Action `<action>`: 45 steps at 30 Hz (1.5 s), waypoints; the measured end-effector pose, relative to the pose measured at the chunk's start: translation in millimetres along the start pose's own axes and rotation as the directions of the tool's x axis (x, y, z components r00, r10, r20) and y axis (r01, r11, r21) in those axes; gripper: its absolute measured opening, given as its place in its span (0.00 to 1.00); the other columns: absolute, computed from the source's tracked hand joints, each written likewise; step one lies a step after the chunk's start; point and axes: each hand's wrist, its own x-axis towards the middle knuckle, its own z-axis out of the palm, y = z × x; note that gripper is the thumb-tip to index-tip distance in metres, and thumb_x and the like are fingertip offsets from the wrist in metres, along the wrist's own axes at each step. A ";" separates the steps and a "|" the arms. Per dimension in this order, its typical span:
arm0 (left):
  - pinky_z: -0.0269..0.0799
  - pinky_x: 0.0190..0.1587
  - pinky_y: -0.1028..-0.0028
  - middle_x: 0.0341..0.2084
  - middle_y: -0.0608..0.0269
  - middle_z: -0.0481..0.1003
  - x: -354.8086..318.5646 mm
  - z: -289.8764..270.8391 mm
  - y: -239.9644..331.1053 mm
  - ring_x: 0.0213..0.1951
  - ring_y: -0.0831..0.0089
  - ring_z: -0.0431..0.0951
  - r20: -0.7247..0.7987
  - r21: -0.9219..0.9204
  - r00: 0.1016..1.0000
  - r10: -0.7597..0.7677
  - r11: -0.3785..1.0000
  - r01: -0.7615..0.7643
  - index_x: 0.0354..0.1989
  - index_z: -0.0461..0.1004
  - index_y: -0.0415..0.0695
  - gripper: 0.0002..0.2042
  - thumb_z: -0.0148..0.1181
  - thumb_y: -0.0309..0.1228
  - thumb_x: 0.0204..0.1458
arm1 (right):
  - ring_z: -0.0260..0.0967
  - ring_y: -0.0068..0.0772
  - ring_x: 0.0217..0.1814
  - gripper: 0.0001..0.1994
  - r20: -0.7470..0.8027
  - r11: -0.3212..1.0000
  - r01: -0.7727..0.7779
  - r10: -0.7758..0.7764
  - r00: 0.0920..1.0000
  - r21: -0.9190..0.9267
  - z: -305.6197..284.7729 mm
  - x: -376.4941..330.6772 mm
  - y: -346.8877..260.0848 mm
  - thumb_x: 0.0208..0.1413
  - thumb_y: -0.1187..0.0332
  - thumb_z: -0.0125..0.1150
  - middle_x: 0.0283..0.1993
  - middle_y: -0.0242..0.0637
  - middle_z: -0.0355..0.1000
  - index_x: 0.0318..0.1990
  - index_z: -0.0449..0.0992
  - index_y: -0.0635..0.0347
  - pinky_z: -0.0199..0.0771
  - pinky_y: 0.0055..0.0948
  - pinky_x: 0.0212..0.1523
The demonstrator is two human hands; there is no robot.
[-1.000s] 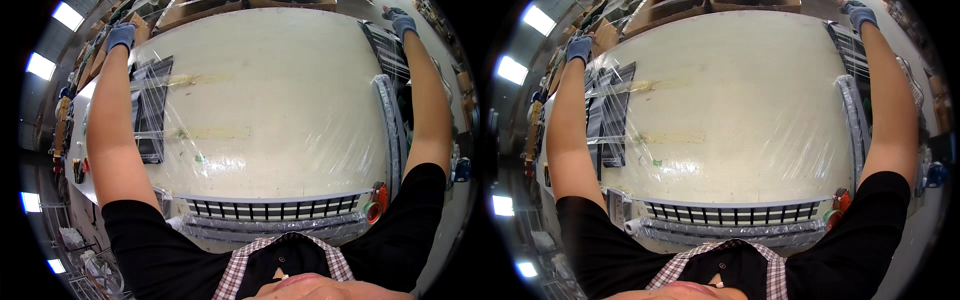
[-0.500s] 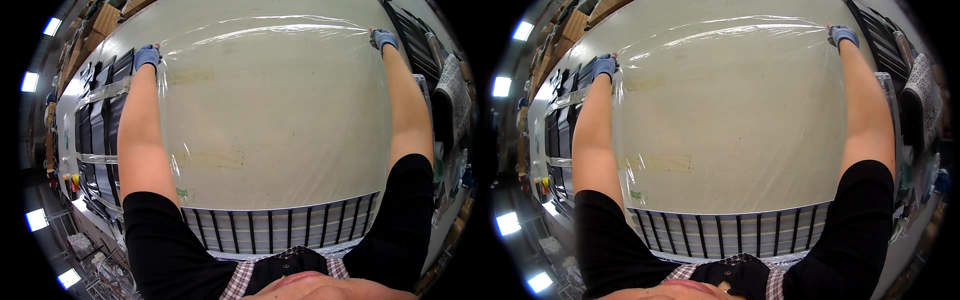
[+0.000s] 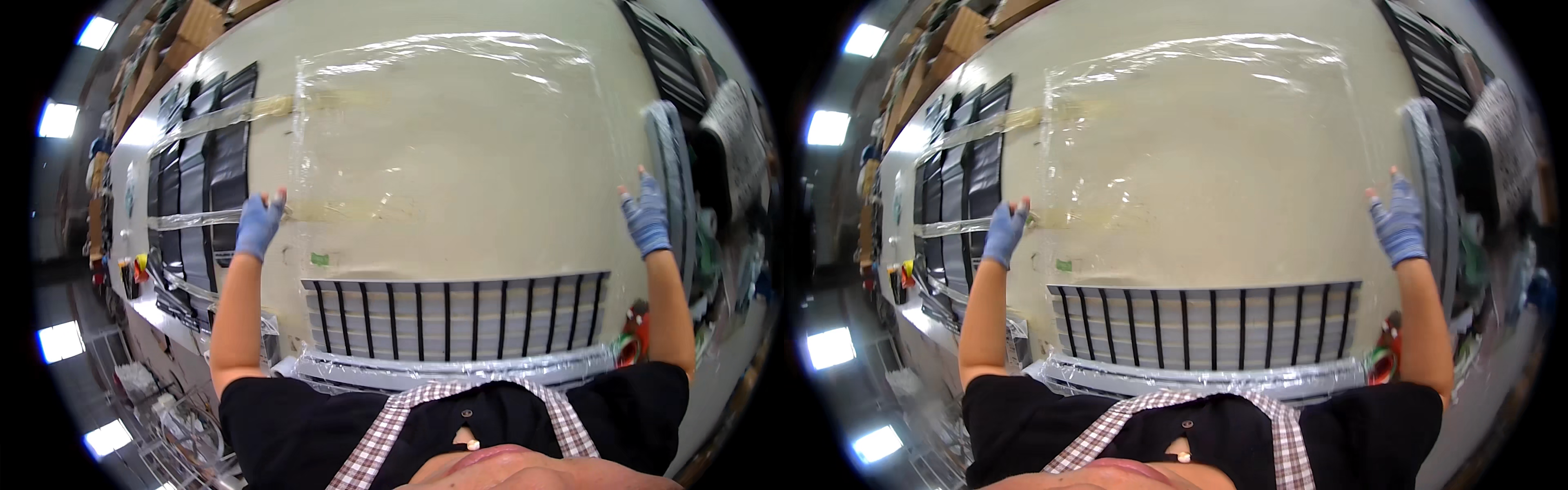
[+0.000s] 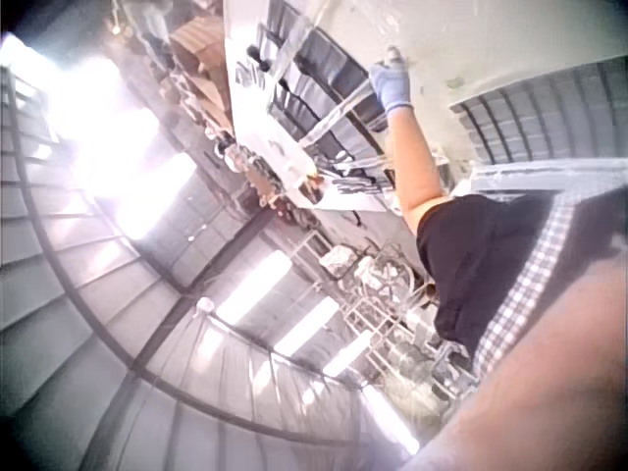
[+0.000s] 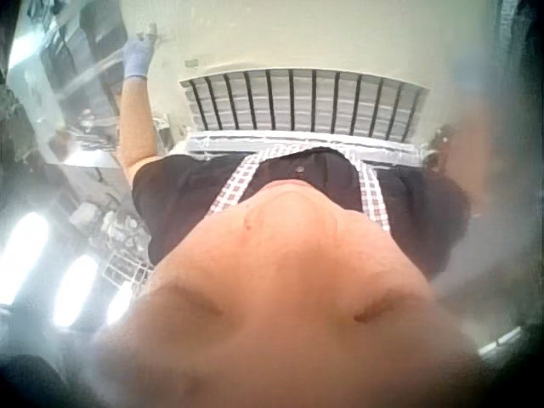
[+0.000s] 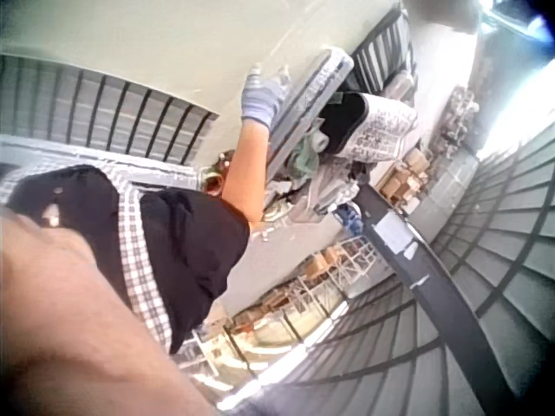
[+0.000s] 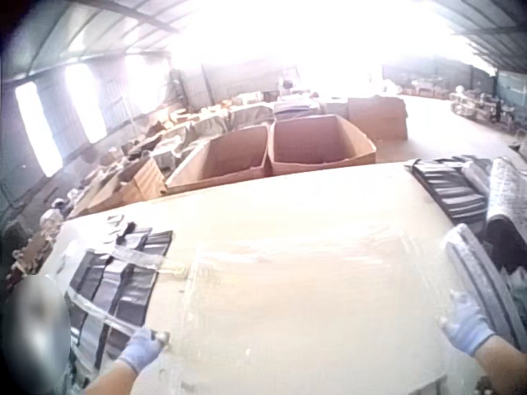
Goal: The person rolls foam mats, wraps them in clear plastic film, and places them into shipping bags, applying labels and tape to secure the packages.
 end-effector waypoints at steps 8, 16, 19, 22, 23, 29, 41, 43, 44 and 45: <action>0.71 0.44 0.61 0.33 0.47 0.75 -123.2 63.1 -27.5 0.37 0.55 0.76 -0.210 0.052 0.977 -0.025 0.998 0.037 0.40 0.72 0.36 0.30 0.69 0.55 0.47 | 0.59 0.59 0.66 0.43 0.165 0.963 -0.268 0.270 0.949 -0.030 8.3 -106.7 -34.0 0.57 0.48 0.58 0.62 0.66 0.61 0.68 0.52 0.75 0.58 0.45 0.67; 0.72 0.39 0.56 0.32 0.47 0.78 -133.8 75.7 8.2 0.35 0.48 0.79 -0.216 -0.006 0.976 0.005 1.000 -0.007 0.39 0.70 0.41 0.09 0.53 0.36 0.61 | 0.73 0.57 0.43 0.15 -0.046 0.954 -0.299 0.297 0.954 -0.020 40.3 -116.5 -53.5 0.60 0.55 0.54 0.37 0.51 0.75 0.39 0.72 0.60 0.71 0.51 0.46; 0.72 0.40 0.55 0.36 0.47 0.79 -143.9 66.0 33.6 0.38 0.48 0.80 -0.191 -0.090 0.975 -0.115 0.991 0.100 0.41 0.68 0.42 0.09 0.51 0.36 0.62 | 0.73 0.57 0.40 0.13 -0.094 0.963 -0.268 0.265 0.960 -0.019 46.0 -120.3 -48.8 0.61 0.58 0.52 0.36 0.51 0.74 0.40 0.73 0.59 0.72 0.51 0.42; 0.72 0.41 0.55 0.38 0.46 0.79 -133.3 66.7 31.8 0.39 0.48 0.80 -0.190 -0.041 0.973 -0.130 0.991 0.125 0.43 0.66 0.42 0.10 0.50 0.36 0.63 | 0.73 0.59 0.38 0.12 -0.064 0.968 -0.239 0.244 0.968 0.079 48.6 -107.2 -48.6 0.62 0.59 0.51 0.36 0.53 0.74 0.41 0.71 0.59 0.72 0.53 0.39; 0.72 0.41 0.54 0.37 0.45 0.79 -128.0 67.1 32.4 0.39 0.47 0.80 -0.199 -0.051 0.974 -0.109 0.994 0.101 0.43 0.66 0.42 0.10 0.50 0.36 0.63 | 0.73 0.60 0.38 0.12 -0.047 0.968 -0.233 0.238 0.970 0.094 47.6 -104.4 -47.2 0.62 0.59 0.51 0.36 0.53 0.74 0.41 0.71 0.59 0.72 0.53 0.39; 0.72 0.42 0.52 0.35 0.41 0.78 -46.1 61.1 72.1 0.40 0.44 0.79 -0.198 0.006 0.978 -0.064 0.998 0.066 0.44 0.65 0.41 0.12 0.48 0.38 0.63 | 0.72 0.62 0.45 0.14 0.008 0.960 -0.265 0.266 0.964 0.092 50.4 -17.6 -52.4 0.64 0.57 0.47 0.43 0.55 0.73 0.44 0.69 0.59 0.71 0.55 0.45; 0.72 0.44 0.54 0.37 0.42 0.79 138.4 68.7 139.2 0.42 0.45 0.79 -0.284 0.025 0.957 -0.052 0.998 0.062 0.47 0.67 0.41 0.14 0.49 0.39 0.61 | 0.72 0.58 0.51 0.16 -0.006 0.949 -0.301 0.303 0.953 0.096 60.1 169.3 -61.3 0.63 0.57 0.46 0.47 0.55 0.75 0.47 0.73 0.57 0.71 0.52 0.49; 0.72 0.44 0.54 0.37 0.43 0.79 159.1 65.8 142.8 0.41 0.46 0.79 -0.247 0.117 0.968 -0.047 0.990 0.079 0.46 0.68 0.41 0.14 0.51 0.39 0.60 | 0.71 0.56 0.55 0.19 0.141 0.933 -0.346 0.331 0.933 0.101 48.6 184.8 -69.6 0.58 0.54 0.51 0.49 0.56 0.75 0.47 0.74 0.60 0.69 0.47 0.54; 0.71 0.44 0.53 0.36 0.42 0.79 163.6 66.2 139.2 0.41 0.44 0.79 -0.234 0.065 0.972 -0.020 0.997 0.036 0.43 0.69 0.41 0.14 0.52 0.40 0.59 | 0.71 0.55 0.55 0.21 0.177 0.941 -0.320 0.298 0.938 0.107 44.4 187.6 -69.0 0.57 0.52 0.52 0.49 0.57 0.75 0.47 0.74 0.61 0.68 0.46 0.56; 0.71 0.43 0.52 0.36 0.42 0.79 165.0 69.3 139.6 0.40 0.44 0.79 -0.230 0.054 0.972 0.037 0.998 -0.025 0.44 0.68 0.41 0.16 0.52 0.42 0.59 | 0.71 0.55 0.56 0.23 0.210 0.948 -0.297 0.269 0.940 0.112 42.2 189.9 -61.5 0.55 0.51 0.54 0.48 0.57 0.75 0.47 0.74 0.62 0.67 0.45 0.57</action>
